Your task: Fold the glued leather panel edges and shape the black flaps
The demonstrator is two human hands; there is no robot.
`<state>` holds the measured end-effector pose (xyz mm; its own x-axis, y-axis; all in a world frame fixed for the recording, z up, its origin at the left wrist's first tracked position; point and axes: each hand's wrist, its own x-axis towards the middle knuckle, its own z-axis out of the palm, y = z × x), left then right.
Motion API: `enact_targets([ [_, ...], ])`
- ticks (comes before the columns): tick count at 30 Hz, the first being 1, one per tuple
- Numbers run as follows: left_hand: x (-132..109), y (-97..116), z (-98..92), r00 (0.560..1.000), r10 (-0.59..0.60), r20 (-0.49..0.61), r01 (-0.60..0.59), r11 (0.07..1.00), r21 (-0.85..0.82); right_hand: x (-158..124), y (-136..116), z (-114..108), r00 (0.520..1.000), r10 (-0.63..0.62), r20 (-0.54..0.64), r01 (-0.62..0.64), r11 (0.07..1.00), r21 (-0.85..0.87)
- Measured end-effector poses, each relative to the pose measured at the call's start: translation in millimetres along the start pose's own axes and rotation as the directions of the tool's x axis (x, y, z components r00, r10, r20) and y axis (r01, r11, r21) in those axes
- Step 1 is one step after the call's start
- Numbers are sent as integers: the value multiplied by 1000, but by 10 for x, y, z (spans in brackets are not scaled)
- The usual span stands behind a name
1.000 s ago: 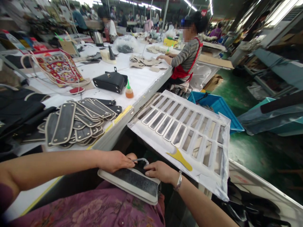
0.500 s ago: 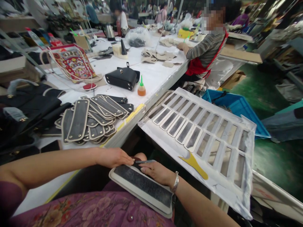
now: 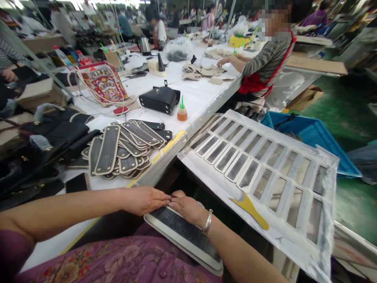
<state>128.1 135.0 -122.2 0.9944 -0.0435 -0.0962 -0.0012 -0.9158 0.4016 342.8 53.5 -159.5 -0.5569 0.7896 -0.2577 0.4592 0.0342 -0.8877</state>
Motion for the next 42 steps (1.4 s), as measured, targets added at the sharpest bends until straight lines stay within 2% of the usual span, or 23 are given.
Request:
enact_targets([
  [5, 134, 284, -21, 997, -67, -41, 72, 987, 143, -618, 74, -49, 993, 78, -85, -80, 997, -17],
  [8, 181, 429, -13, 992, -116, -46, 124, 957, 264, -853, 78, -99, 978, 132, -163, -156, 976, -151],
  [10, 192, 517, 27, 982, -170, -77, 186, 927, 324, -1027, 71, -106, 947, 182, -266, -244, 944, -224],
  [13, 160, 633, 150, 950, -265, -165, 307, 887, 344, -1405, 43, 46, 853, 174, -492, -336, 904, -263],
  [16, 73, 720, 324, 897, -355, -262, 427, 849, 311, -1793, -2, 427, 677, 33, -735, -388, 865, -318],
  [17, 42, 741, 380, 875, -380, -299, 463, 835, 295, -1881, -17, 582, 622, -24, -783, -402, 848, -346],
  [18, 15, 758, 427, 854, -400, -334, 495, 823, 280, -1939, -31, 737, 589, -81, -804, -410, 828, -383],
  [19, -4, 773, 463, 834, -415, -364, 521, 811, 268, -1965, -41, 882, 574, -128, -809, -416, 805, -423],
  [21, -14, 798, 497, 815, -424, -396, 543, 796, 267, -1938, -53, 1118, 574, -199, -795, -419, 762, -493],
  [23, 22, 833, 491, 819, -415, -397, 541, 789, 291, -1855, -51, 1262, 573, -247, -782, -408, 741, -533],
  [25, 107, 900, 485, 839, -385, -384, 511, 799, 317, -1771, -36, 1325, 547, -271, -792, -396, 750, -529],
  [28, 313, 1069, 542, 890, -287, -353, 395, 872, 287, -1695, 7, 1349, 485, -266, -833, -382, 793, -475],
  [30, 472, 1196, 624, 913, -222, -343, 300, 935, 192, -1665, 39, 1358, 445, -255, -859, -376, 817, -437],
  [33, 658, 1323, 735, 899, -213, -384, 238, 971, 18, -1611, 74, 1369, 396, -231, -889, -385, 837, -389],
  [37, 759, 1340, 768, 873, -276, -403, 250, 961, -117, -1523, 71, 1348, 347, -198, -917, -411, 846, -339],
  [42, 850, 1324, 672, 853, -407, -326, 361, 912, -195, -1472, 29, 1310, 353, -107, -929, -398, 882, -253],
])
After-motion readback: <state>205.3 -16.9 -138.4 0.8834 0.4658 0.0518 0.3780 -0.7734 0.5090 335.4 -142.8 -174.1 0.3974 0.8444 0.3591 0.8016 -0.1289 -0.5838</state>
